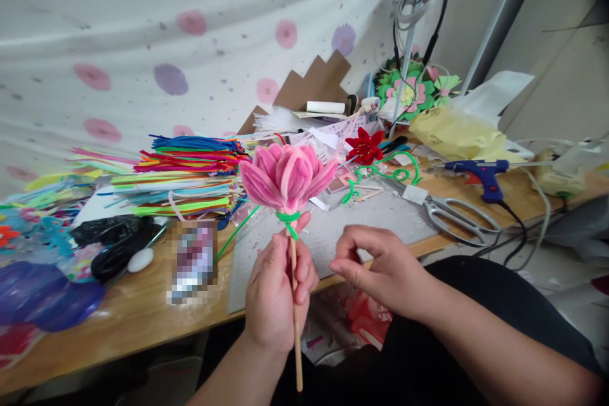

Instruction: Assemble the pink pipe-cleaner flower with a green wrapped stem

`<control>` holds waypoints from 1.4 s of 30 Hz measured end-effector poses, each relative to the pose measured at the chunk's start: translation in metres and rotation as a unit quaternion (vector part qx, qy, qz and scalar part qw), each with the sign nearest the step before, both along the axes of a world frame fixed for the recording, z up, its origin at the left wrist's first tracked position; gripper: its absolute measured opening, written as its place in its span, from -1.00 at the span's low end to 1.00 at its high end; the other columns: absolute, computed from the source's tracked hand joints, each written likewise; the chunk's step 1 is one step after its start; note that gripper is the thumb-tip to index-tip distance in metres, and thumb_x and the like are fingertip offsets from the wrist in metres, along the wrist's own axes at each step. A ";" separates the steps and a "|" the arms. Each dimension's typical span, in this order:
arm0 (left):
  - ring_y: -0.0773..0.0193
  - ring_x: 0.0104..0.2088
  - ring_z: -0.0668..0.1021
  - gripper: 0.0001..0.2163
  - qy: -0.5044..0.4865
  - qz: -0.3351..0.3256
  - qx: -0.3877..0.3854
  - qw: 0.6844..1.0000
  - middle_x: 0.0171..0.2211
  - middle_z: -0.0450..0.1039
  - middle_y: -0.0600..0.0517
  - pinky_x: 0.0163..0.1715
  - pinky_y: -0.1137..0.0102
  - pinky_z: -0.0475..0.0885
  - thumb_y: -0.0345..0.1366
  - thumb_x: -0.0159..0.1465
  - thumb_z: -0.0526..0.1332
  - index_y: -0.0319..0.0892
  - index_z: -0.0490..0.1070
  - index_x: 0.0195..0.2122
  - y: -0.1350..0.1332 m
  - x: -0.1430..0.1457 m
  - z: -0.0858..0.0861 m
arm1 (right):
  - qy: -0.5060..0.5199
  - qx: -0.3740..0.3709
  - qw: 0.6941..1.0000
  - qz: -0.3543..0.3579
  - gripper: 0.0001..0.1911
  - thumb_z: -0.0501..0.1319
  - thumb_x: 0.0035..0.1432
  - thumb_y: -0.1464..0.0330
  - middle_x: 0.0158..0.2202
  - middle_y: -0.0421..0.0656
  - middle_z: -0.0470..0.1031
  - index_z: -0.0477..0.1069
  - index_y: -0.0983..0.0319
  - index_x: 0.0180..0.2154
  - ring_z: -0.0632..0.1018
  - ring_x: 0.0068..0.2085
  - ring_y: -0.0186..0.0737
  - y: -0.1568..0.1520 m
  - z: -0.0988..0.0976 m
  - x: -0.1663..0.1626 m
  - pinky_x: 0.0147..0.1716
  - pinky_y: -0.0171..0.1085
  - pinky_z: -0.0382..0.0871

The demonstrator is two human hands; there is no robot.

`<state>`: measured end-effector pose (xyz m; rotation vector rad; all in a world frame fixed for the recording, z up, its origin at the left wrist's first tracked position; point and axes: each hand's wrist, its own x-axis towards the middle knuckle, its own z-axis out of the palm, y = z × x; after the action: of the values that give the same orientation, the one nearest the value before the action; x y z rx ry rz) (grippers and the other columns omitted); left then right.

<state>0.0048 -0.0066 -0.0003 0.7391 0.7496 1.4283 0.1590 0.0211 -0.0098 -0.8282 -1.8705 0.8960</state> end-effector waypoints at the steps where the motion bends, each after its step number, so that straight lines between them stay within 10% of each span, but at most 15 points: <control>1: 0.54 -0.74 0.14 -0.68 -0.003 -0.004 -0.002 1.000 -0.65 0.18 0.18 -0.66 0.51 0.00 -0.13 0.31 0.05 -0.17 0.36 -0.01 0.000 0.002 0.000 | 0.018 0.010 1.000 0.000 -0.95 0.20 0.06 0.47 -0.45 -0.20 0.44 0.42 0.23 -0.40 0.44 -0.40 -0.33 0.000 0.000 -0.003 -0.40 -0.34 0.30; 9: 0.57 -0.78 0.15 -0.69 0.031 0.007 -0.010 0.999 -0.73 0.18 0.19 -0.71 0.54 -0.01 -0.07 0.26 0.12 -0.22 0.34 -0.46 0.005 0.008 -0.011 | 0.182 -0.085 0.978 -0.052 -0.89 0.23 0.09 0.37 -0.37 -0.17 0.50 0.53 0.19 -0.32 0.52 -0.28 -0.29 0.004 -0.005 -0.036 -0.24 -0.27 0.38; 17: 0.56 -0.80 0.15 -0.70 0.073 0.007 -0.028 0.997 -0.75 0.18 0.21 -0.74 0.56 -0.05 -0.06 0.26 0.11 -0.21 0.33 -0.42 0.003 0.007 -0.021 | 0.329 -0.336 0.879 0.074 -0.75 0.32 -0.02 0.21 -0.74 -0.29 0.43 0.35 0.23 -0.44 0.45 -0.74 -0.32 -0.001 -0.007 -0.051 -0.75 -0.41 0.29; 35: 0.46 -0.73 0.20 -0.75 0.262 0.061 0.048 0.962 -0.75 0.14 0.18 -0.68 0.48 0.05 -0.14 0.28 0.12 -0.17 0.36 -0.46 0.001 -0.001 -0.028 | 0.349 -0.366 0.852 0.136 -0.75 0.26 -0.02 0.30 -0.72 -0.30 0.34 0.29 0.27 -0.61 0.38 -0.69 -0.42 0.002 -0.003 -0.046 -0.58 -0.37 0.17; 42: 0.48 -0.63 0.25 -0.80 0.167 0.051 0.015 0.984 -0.65 0.19 0.16 -0.64 0.53 0.12 -0.19 0.25 0.17 -0.20 0.40 -0.42 0.000 0.000 -0.026 | 0.333 -0.347 0.870 0.106 -0.69 0.30 -0.05 0.24 -0.70 -0.28 0.37 0.28 0.26 -0.63 0.40 -0.65 -0.39 0.001 -0.004 -0.049 -0.54 -0.35 0.25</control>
<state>0.0047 -0.0070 -0.0265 0.9907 1.0394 1.4270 0.1101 0.0223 -0.0143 -0.5908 -1.0221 1.7895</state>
